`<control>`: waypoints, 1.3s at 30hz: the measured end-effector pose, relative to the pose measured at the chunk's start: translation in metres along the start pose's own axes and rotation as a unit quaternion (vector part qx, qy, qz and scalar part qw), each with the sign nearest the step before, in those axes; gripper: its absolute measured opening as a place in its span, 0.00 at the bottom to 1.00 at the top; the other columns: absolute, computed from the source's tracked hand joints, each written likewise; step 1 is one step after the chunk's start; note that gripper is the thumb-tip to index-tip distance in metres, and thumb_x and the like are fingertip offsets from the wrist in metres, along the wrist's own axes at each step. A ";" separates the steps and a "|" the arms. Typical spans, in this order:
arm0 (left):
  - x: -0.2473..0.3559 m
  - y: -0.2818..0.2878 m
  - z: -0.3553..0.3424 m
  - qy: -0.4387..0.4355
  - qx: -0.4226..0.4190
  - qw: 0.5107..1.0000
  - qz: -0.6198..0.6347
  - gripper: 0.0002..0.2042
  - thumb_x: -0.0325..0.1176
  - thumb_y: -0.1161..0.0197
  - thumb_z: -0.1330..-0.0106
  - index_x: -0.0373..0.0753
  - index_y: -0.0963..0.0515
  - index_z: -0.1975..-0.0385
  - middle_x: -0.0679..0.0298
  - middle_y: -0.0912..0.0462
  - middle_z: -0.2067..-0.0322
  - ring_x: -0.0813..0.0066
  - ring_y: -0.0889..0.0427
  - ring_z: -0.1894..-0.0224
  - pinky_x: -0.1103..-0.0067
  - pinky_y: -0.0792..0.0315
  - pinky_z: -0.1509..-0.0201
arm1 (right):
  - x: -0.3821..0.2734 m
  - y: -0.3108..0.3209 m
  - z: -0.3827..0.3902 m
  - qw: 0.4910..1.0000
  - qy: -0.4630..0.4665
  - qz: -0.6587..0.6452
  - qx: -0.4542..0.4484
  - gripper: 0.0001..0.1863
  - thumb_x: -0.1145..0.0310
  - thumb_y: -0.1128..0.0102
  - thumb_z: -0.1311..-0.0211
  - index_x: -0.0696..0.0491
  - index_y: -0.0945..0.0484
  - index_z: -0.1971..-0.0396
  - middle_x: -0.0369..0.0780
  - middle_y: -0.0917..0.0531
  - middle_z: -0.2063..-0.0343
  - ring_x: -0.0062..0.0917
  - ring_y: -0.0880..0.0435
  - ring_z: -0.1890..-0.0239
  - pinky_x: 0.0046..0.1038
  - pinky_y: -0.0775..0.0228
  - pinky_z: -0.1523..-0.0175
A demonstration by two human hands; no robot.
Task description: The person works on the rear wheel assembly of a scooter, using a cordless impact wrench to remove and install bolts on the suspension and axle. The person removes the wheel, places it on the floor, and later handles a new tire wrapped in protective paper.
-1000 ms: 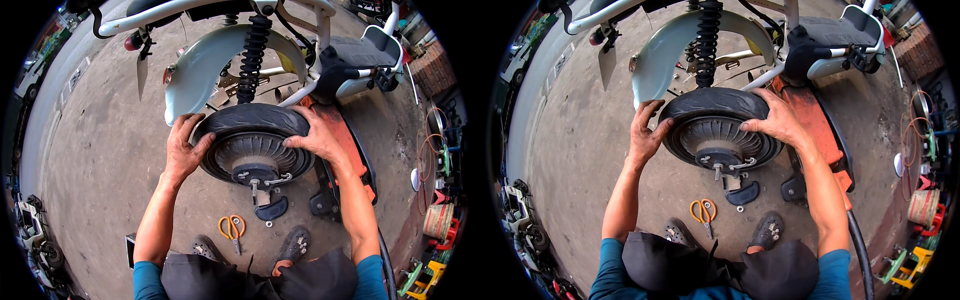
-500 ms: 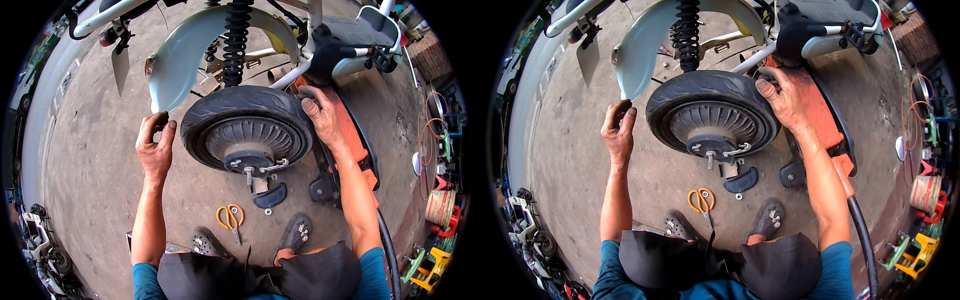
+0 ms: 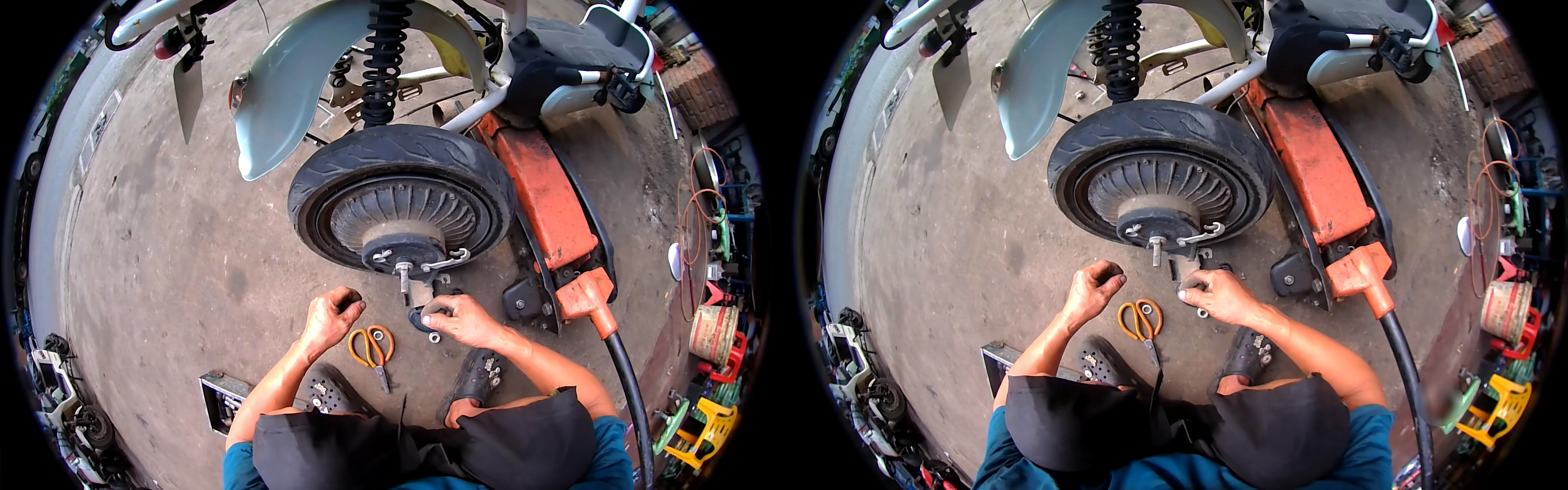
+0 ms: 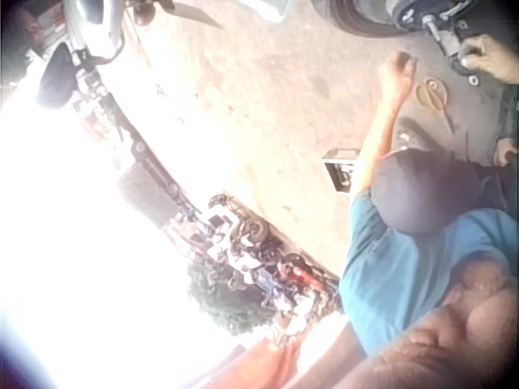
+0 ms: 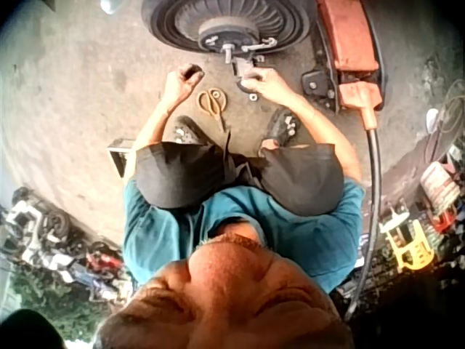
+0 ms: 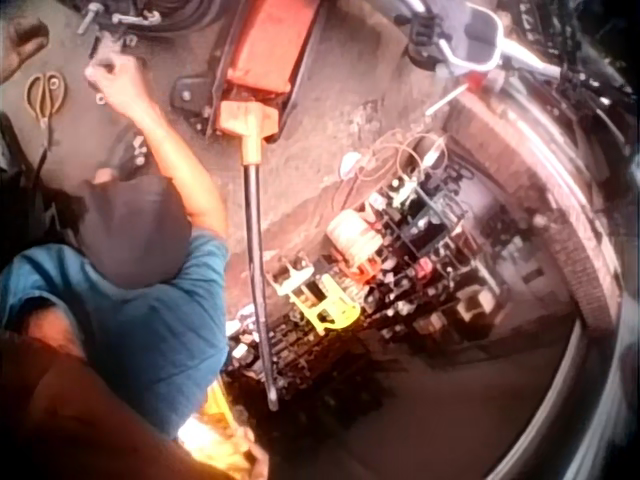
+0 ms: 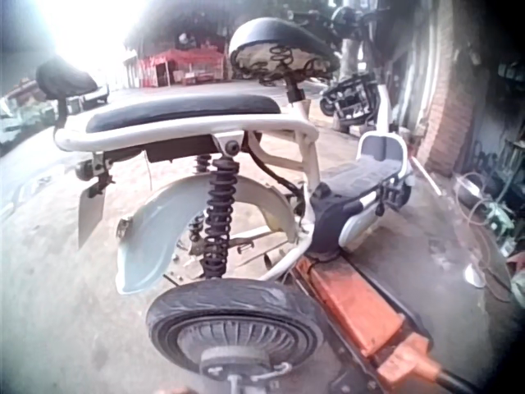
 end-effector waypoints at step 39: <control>0.573 0.097 0.339 -0.141 -0.399 0.880 -0.215 0.08 0.31 0.37 0.42 0.33 0.21 0.69 0.65 0.22 0.80 0.81 0.25 0.76 0.81 0.32 0.71 | -0.497 0.206 0.797 0.696 0.036 0.284 0.659 0.13 0.63 0.39 0.45 0.56 0.23 0.64 0.43 0.19 0.66 0.39 0.19 0.61 0.40 0.27 0.56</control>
Point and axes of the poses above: each hand's wrist, its own z-axis away from the middle knuckle, its own y-axis out of the back of the hand, x = y × z, the point moved 2 cm from there along -z, towards the middle knuckle
